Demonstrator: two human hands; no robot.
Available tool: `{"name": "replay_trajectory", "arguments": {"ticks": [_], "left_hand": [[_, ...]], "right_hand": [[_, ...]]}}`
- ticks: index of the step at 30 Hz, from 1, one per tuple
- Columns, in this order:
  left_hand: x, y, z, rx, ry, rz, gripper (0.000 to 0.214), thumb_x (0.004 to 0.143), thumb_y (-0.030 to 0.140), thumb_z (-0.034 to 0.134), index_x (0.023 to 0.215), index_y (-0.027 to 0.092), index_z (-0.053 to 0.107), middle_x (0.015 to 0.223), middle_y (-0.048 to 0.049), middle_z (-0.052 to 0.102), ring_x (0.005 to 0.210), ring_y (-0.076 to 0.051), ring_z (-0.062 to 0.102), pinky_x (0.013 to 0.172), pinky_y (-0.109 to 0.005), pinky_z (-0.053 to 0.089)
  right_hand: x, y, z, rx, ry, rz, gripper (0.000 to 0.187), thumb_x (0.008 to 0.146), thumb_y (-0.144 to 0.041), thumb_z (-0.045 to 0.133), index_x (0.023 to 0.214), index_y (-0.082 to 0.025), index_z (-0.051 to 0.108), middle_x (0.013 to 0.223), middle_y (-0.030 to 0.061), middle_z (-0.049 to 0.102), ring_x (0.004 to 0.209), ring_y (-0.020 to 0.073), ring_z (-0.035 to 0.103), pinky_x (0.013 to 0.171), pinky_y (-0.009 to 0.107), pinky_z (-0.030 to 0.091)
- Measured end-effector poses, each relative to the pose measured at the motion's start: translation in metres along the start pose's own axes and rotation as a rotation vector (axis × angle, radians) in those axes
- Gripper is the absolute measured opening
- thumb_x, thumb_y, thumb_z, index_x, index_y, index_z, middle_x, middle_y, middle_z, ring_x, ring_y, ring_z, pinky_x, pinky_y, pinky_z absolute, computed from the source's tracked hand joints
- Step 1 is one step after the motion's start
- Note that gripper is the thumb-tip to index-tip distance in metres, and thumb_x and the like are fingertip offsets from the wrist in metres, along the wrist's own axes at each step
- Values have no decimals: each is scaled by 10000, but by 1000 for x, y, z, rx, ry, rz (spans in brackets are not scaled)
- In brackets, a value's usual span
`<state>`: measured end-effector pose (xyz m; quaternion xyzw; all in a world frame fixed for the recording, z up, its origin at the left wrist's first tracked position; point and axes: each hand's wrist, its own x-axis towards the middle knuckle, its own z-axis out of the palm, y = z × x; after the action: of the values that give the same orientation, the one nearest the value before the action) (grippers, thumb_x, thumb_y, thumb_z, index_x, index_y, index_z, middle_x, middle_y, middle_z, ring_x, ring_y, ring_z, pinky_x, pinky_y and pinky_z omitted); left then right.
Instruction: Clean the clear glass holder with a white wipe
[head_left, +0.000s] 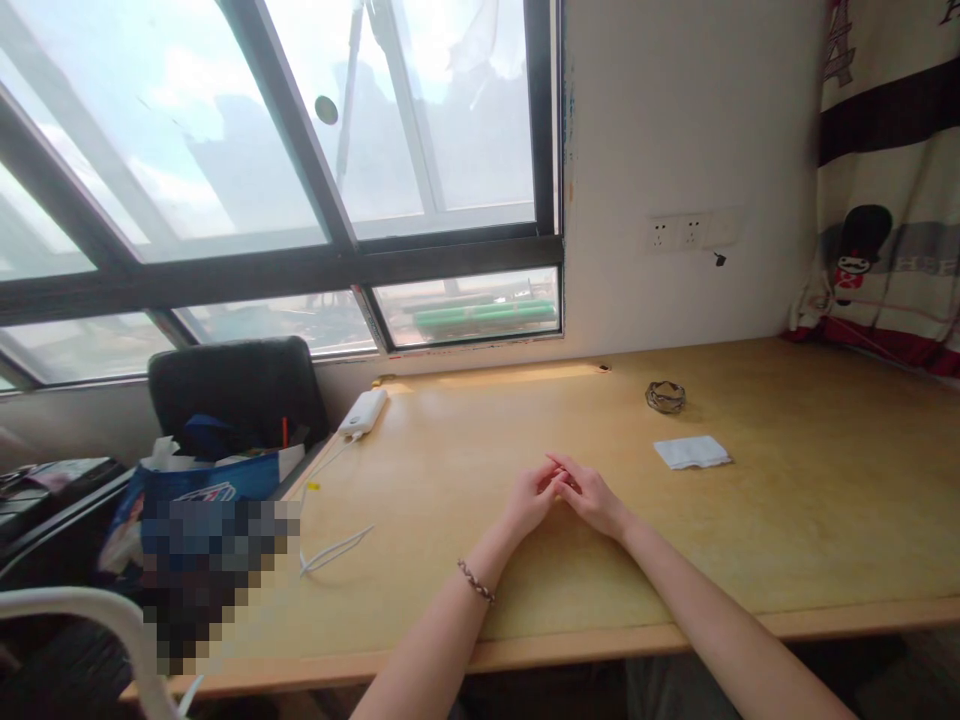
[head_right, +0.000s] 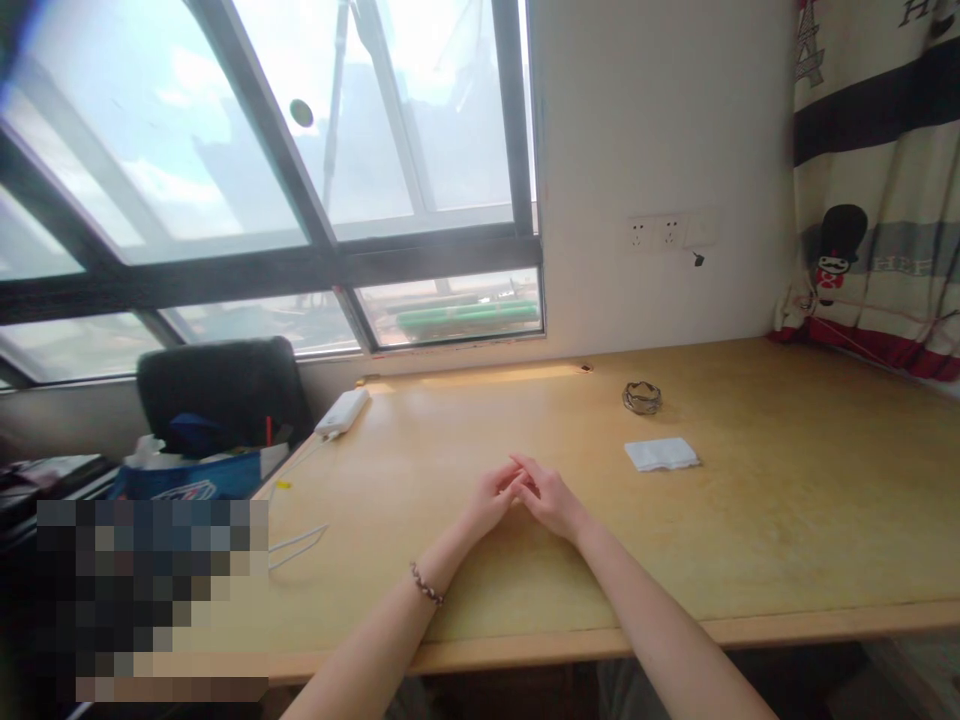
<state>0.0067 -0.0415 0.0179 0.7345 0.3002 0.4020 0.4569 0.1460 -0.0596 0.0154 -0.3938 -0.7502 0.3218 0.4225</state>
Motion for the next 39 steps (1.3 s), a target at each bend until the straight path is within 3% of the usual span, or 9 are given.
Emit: {"name": "replay_trajectory", "arguments": {"ticks": [9, 39], "left_hand": [[1, 3, 0, 25, -3, 2, 347, 802, 385, 415, 930, 105, 577, 841, -77, 628, 767, -166, 571, 670, -248, 437], [1, -8, 1, 113, 52, -26, 282, 779, 314, 458, 931, 122, 597, 802, -66, 633, 727, -163, 556, 699, -278, 441]], "right_hand": [[0, -3, -1, 8, -4, 1, 414, 819, -352, 417, 1206, -208, 378, 1002, 60, 583, 874, 169, 565, 774, 309, 449], [1, -4, 0, -17, 10, 2, 376, 833, -351, 381, 1182, -211, 403, 944, 57, 607, 833, 169, 575, 736, 309, 454]]}}
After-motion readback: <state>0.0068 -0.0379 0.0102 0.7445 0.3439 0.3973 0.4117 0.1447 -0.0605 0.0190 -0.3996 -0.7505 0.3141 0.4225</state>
